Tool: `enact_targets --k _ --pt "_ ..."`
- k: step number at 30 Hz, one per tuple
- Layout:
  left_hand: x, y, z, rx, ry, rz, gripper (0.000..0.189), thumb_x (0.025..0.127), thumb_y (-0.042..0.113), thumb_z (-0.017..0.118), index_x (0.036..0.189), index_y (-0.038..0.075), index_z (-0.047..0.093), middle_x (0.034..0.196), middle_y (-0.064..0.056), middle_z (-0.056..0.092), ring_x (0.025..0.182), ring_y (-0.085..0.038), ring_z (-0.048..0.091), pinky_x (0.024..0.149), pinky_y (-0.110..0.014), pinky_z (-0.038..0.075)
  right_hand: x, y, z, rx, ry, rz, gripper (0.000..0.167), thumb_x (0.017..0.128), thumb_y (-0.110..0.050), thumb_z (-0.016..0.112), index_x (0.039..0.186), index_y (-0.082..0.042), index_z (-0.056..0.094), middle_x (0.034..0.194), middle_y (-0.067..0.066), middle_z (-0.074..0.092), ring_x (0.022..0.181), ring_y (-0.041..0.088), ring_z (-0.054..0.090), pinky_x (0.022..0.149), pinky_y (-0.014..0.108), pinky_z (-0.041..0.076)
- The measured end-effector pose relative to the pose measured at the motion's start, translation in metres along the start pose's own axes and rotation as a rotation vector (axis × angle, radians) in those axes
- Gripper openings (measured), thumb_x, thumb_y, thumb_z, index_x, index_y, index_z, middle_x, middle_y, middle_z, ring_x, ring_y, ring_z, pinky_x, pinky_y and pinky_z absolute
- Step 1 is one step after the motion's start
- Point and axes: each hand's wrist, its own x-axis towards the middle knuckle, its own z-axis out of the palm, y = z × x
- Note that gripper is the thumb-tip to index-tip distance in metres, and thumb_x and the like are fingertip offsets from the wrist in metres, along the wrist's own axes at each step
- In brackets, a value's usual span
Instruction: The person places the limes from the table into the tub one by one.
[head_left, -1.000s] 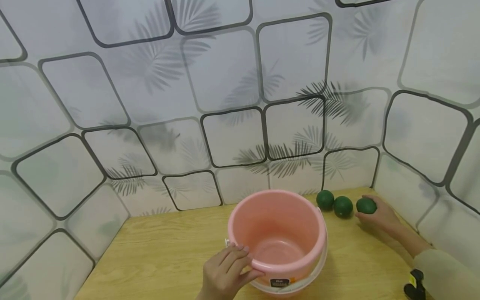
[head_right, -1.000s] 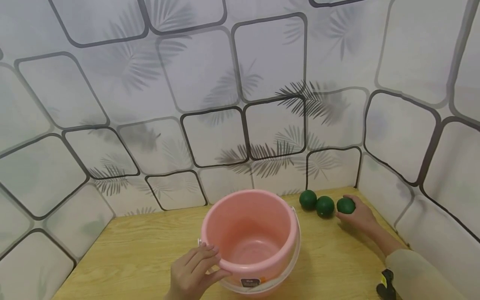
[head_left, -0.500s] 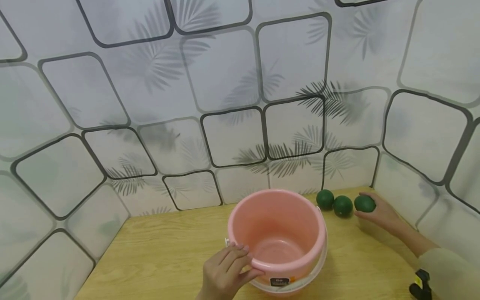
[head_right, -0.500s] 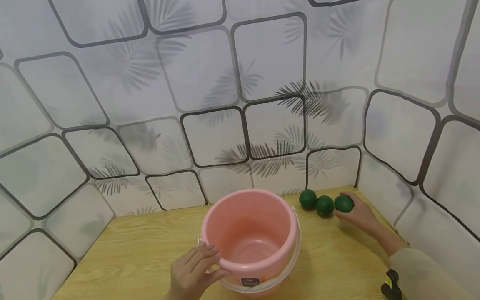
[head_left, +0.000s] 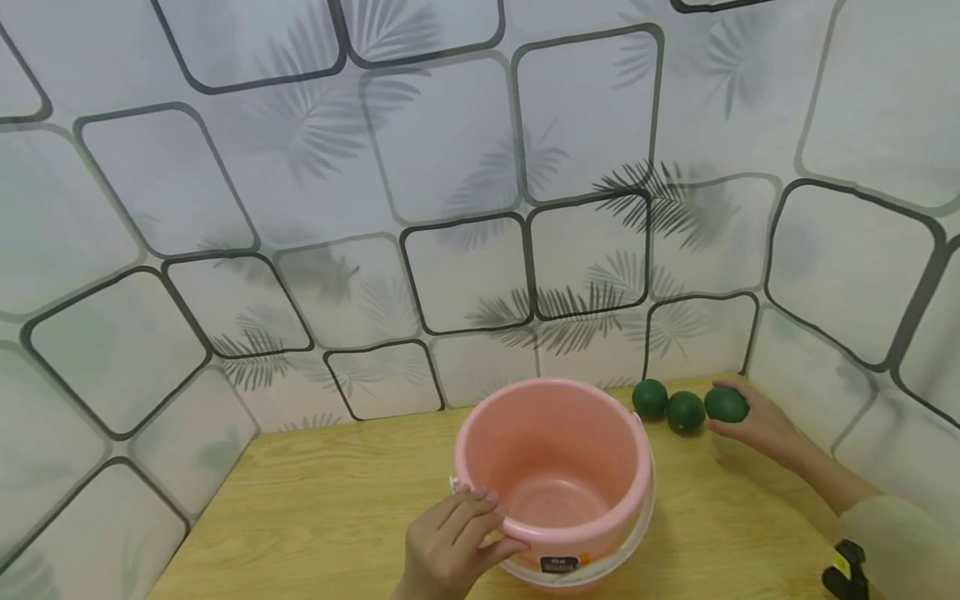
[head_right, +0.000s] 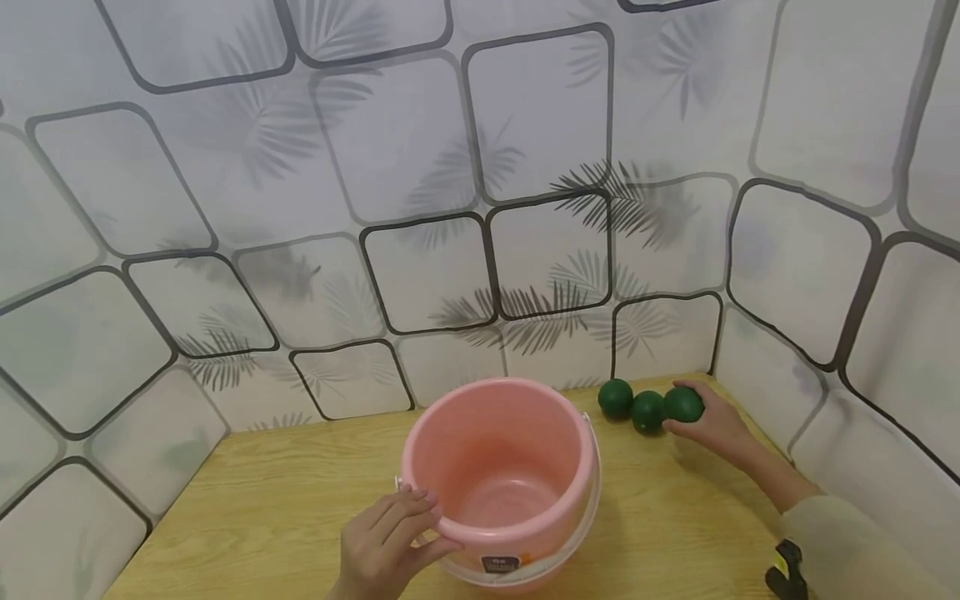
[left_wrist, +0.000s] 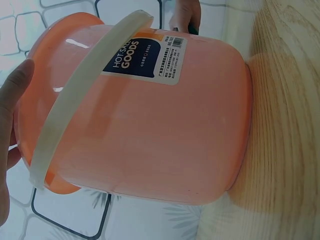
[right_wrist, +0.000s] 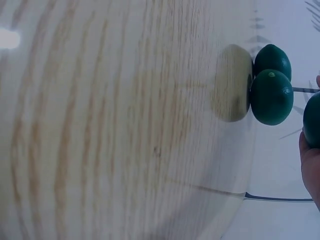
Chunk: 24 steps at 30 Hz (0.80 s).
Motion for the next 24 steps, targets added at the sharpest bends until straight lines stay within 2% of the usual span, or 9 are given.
enact_targets --k 7,15,24 --pt "-0.003 0.000 0.000 0.003 0.000 0.001 0.041 0.085 0.042 0.066 0.066 0.007 0.069 0.069 -0.007 0.070 0.061 -0.015 0.067 0.057 -0.026 0.059 -0.001 -0.001 -0.001 0.019 -0.005 -0.007 0.072 0.082 -0.023 0.074 0.137 0.003 0.036 0.119 0.036 0.047 0.092 0.041 0.058 0.064 0.034 0.052" --pt "-0.003 0.001 0.000 0.008 0.013 0.007 0.041 0.085 0.042 0.066 0.065 0.006 0.069 0.068 -0.007 0.070 0.060 -0.015 0.067 0.056 -0.025 0.058 -0.001 -0.009 -0.004 0.004 0.019 -0.081 0.068 0.080 -0.020 0.076 0.133 0.003 0.041 0.121 0.030 0.049 0.092 0.039 0.058 0.063 0.030 0.050" --pt "-0.002 0.000 0.000 0.006 0.015 0.004 0.041 0.085 0.042 0.066 0.065 0.006 0.069 0.068 -0.007 0.070 0.060 -0.015 0.067 0.056 -0.025 0.059 -0.002 -0.018 -0.006 -0.031 -0.005 -0.115 0.070 0.079 -0.022 0.077 0.134 0.003 0.042 0.122 0.031 0.047 0.091 0.040 0.059 0.064 0.033 0.051"
